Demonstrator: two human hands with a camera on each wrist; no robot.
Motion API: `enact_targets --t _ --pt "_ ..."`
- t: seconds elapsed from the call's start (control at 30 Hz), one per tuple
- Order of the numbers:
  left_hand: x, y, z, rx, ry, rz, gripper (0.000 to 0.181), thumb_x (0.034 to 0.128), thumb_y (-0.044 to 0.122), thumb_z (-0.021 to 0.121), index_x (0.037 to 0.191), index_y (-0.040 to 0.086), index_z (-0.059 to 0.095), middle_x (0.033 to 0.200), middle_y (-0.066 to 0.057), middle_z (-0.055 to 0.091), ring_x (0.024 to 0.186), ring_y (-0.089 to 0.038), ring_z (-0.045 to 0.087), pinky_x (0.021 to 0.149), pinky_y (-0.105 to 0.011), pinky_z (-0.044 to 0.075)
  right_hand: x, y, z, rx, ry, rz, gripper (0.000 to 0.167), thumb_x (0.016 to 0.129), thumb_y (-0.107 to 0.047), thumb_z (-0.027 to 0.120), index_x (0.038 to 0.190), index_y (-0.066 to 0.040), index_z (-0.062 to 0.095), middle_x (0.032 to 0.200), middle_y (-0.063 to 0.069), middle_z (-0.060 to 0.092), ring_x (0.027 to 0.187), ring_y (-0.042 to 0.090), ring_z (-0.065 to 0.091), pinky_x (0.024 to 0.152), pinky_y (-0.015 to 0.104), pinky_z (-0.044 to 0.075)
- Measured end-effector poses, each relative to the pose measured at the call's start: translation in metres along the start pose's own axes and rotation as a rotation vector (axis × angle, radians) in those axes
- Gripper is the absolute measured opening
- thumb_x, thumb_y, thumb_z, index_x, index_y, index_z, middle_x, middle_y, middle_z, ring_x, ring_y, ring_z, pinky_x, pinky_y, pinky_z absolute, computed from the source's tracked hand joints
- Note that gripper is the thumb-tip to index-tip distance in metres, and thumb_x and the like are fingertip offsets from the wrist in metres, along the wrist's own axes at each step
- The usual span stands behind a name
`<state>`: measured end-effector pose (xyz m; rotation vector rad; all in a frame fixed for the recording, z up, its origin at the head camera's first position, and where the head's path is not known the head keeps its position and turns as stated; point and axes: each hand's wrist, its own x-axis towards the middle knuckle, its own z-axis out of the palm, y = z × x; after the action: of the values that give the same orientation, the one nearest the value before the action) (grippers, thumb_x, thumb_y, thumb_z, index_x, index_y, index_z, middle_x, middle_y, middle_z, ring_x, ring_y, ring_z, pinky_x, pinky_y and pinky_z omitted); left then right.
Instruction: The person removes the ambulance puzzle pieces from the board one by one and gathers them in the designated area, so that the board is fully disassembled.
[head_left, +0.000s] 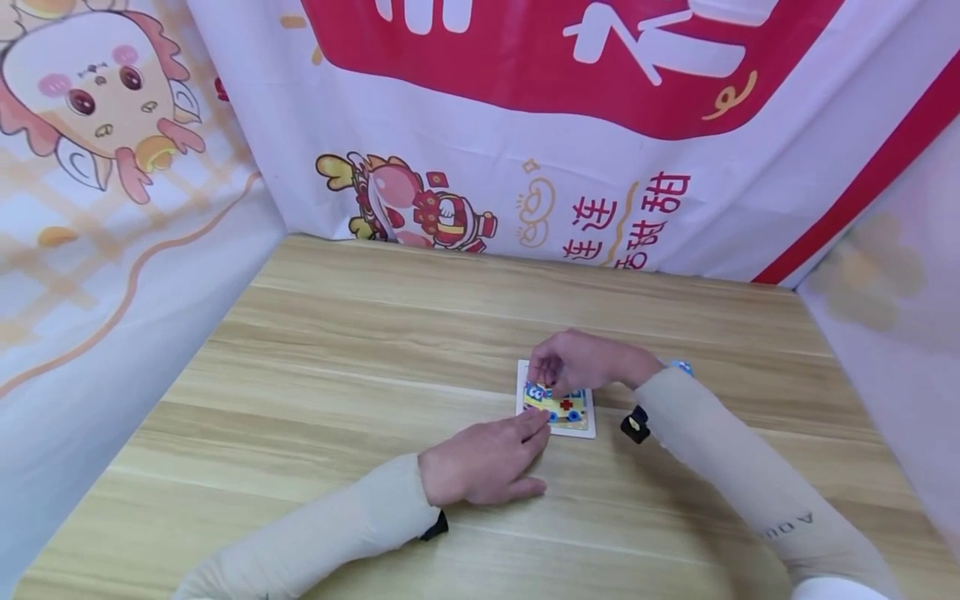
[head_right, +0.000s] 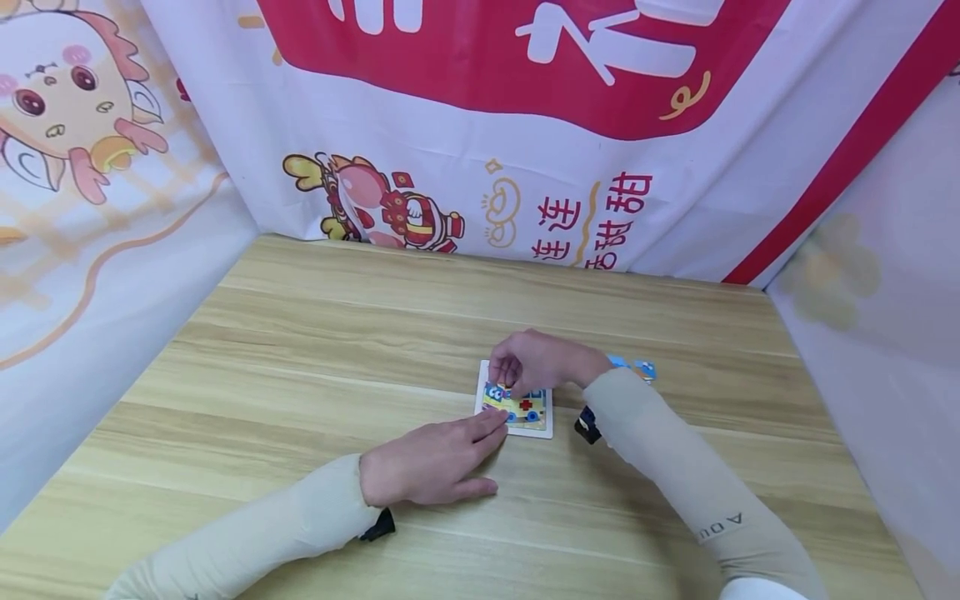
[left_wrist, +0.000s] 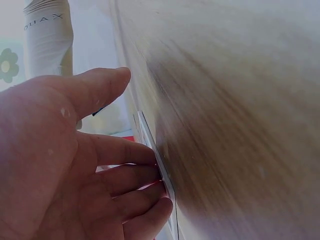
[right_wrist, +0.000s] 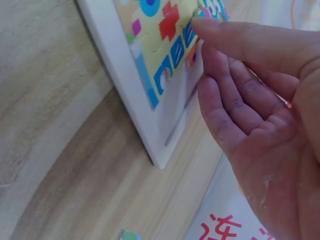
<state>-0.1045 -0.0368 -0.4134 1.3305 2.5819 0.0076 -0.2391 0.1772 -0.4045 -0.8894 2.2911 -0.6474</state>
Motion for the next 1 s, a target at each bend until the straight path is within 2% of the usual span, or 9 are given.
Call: enact_targets --t 0.23,0.5,0.77,1.0 --pt "0.001 0.0 0.0 -0.015 -0.027 -0.02 0.075 0.1082 0.055 0.051 0.162 0.004 0.04 0.174 -0.014 0.03 0.162 -0.022 0.03 0.13 -0.031 0.032 -0.001 0.002 0.002 0.063 -0.003 -0.023 0.028 0.084 0.002 0.084 0.105 -0.013 0.072 0.098 0.0 0.072 0.092 0.013 0.068 0.086 0.026 0.061" --pt "0.001 0.0 -0.002 -0.006 -0.024 -0.012 0.075 0.1082 0.054 0.051 0.162 0.003 0.04 0.173 -0.015 0.03 0.162 -0.023 0.031 0.13 -0.032 0.033 -0.003 0.0 -0.001 -0.001 0.029 -0.059 0.006 0.1 -0.014 0.073 0.104 -0.017 0.076 0.098 -0.006 0.076 0.093 0.008 0.07 0.09 0.026 0.061" --pt "0.001 0.0 -0.001 0.02 -0.005 -0.006 0.075 0.1077 0.054 0.052 0.161 0.002 0.041 0.172 -0.016 0.033 0.161 -0.024 0.034 0.129 -0.032 0.035 -0.006 -0.01 -0.001 -0.049 0.036 -0.088 0.006 0.098 -0.009 0.073 0.1 -0.014 0.076 0.094 -0.004 0.077 0.087 0.006 0.07 0.085 0.023 0.061" --pt "0.002 0.0 -0.003 0.006 -0.011 -0.013 0.074 0.1074 0.054 0.053 0.16 0.002 0.042 0.172 -0.016 0.034 0.16 -0.025 0.036 0.128 -0.033 0.037 -0.01 -0.021 0.003 -0.097 0.068 -0.095 0.005 0.097 -0.007 0.074 0.097 -0.012 0.076 0.092 -0.001 0.077 0.084 0.005 0.069 0.082 0.021 0.061"
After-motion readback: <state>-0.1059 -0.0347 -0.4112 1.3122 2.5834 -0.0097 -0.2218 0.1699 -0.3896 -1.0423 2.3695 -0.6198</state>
